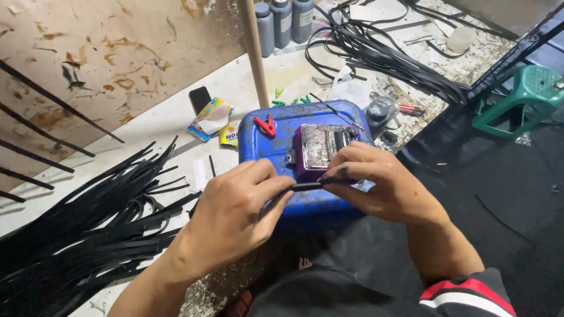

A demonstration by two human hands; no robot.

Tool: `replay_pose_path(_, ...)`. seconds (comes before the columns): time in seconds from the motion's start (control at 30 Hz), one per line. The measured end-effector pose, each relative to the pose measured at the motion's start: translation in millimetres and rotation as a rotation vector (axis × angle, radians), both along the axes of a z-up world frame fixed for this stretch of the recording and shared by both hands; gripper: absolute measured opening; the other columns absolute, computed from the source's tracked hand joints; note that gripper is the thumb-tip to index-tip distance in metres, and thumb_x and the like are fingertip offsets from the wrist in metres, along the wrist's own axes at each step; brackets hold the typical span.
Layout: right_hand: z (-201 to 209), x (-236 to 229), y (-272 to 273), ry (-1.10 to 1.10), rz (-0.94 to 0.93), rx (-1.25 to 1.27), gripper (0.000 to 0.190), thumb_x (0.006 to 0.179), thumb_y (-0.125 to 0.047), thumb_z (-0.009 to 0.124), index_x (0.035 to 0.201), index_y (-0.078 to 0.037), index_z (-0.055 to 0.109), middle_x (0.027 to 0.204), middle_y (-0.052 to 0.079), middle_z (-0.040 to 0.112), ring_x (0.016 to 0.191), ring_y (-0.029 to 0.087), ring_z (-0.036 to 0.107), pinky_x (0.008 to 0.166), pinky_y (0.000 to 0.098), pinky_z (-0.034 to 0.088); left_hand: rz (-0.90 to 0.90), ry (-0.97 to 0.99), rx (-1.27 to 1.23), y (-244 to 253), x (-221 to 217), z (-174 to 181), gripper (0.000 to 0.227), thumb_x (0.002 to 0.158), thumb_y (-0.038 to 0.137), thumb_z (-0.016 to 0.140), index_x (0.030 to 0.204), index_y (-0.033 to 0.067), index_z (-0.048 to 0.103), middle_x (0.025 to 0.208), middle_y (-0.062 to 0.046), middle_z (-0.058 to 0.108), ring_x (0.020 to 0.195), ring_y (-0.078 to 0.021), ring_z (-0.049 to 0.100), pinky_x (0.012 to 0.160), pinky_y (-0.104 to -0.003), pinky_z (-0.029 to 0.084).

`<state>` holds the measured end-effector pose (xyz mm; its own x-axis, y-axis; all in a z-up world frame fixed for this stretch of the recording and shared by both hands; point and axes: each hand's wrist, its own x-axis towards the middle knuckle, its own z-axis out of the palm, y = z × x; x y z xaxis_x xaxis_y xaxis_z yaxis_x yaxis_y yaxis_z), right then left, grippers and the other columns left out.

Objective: The person picks up black rubber strips, applies a dark substance to one end using a small tool, and hangs the strips on a wall-mounted rack with clothespins. The process is repeated for multiple strips.

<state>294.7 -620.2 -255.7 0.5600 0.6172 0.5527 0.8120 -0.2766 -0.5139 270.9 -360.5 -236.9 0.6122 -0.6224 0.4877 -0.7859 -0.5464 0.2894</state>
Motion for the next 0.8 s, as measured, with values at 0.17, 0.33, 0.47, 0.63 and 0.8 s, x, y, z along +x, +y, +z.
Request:
replay_pose_path(0.17, -1, 36, -27, -0.088, -0.058, -0.160, 0.008, 0.097, -0.008, 0.069, 0.101, -0.001, 0.067, 0.092, 0.010, 0.066, 0.080, 0.028, 0.062, 0.072, 0.0383, 0.049, 0.060, -0.230, 0.208, -42, 40, 15, 0.008, 0.091, 0.013, 0.063, 0.084, 0.0121, 0.060, 0.082, -0.009, 0.055, 0.074, -0.0334, 0.057, 0.059, -0.047, 0.046)
replay_pose_path(0.33, -13, 56, -35, -0.050, -0.122, -0.112, 0.008, 0.097, -0.005, 0.071, 0.094, -0.003, 0.063, 0.090, 0.008, 0.067, 0.076, 0.026, 0.062, 0.069, 0.0359, 0.048, 0.082, -0.275, 0.312, -68, 73, 17, 0.011, 0.079, 0.004, 0.063, 0.086, 0.0130, 0.067, 0.084, -0.009, 0.061, 0.080, -0.0348, 0.062, 0.059, -0.048, 0.053)
replay_pose_path(0.47, -32, 65, -38, -0.092, -0.133, -0.015, 0.009, 0.095, -0.003, 0.072, 0.098, 0.000, 0.065, 0.090, 0.011, 0.068, 0.077, 0.026, 0.061, 0.070, 0.0364, 0.049, 0.042, -0.243, 0.318, -79, 91, 16, 0.006, 0.082, 0.020, 0.066, 0.084, 0.0148, 0.068, 0.084, -0.009, 0.064, 0.081, -0.0352, 0.063, 0.057, -0.051, 0.052)
replay_pose_path(0.63, -46, 72, -39, -0.122, -0.167, 0.063, 0.012, 0.093, 0.000, 0.075, 0.095, 0.003, 0.063, 0.091, 0.014, 0.069, 0.078, 0.028, 0.060, 0.072, 0.0377, 0.050, 0.011, -0.179, 0.405, -91, 111, 11, 0.002, 0.075, 0.018, 0.070, 0.077, 0.0166, 0.069, 0.081, -0.006, 0.066, 0.081, -0.0343, 0.064, 0.055, -0.051, 0.053)
replay_pose_path(0.8, -58, 75, -40, -0.104, -0.211, 0.129, 0.021, 0.094, 0.005, 0.072, 0.081, 0.003, 0.055, 0.079, 0.012, 0.060, 0.069, 0.026, 0.048, 0.066, 0.0360, 0.042, 0.014, -0.180, 0.495, -104, 117, 9, 0.005, 0.076, 0.019, 0.071, 0.075, 0.0233, 0.070, 0.082, -0.003, 0.069, 0.080, -0.0315, 0.067, 0.058, -0.048, 0.054)
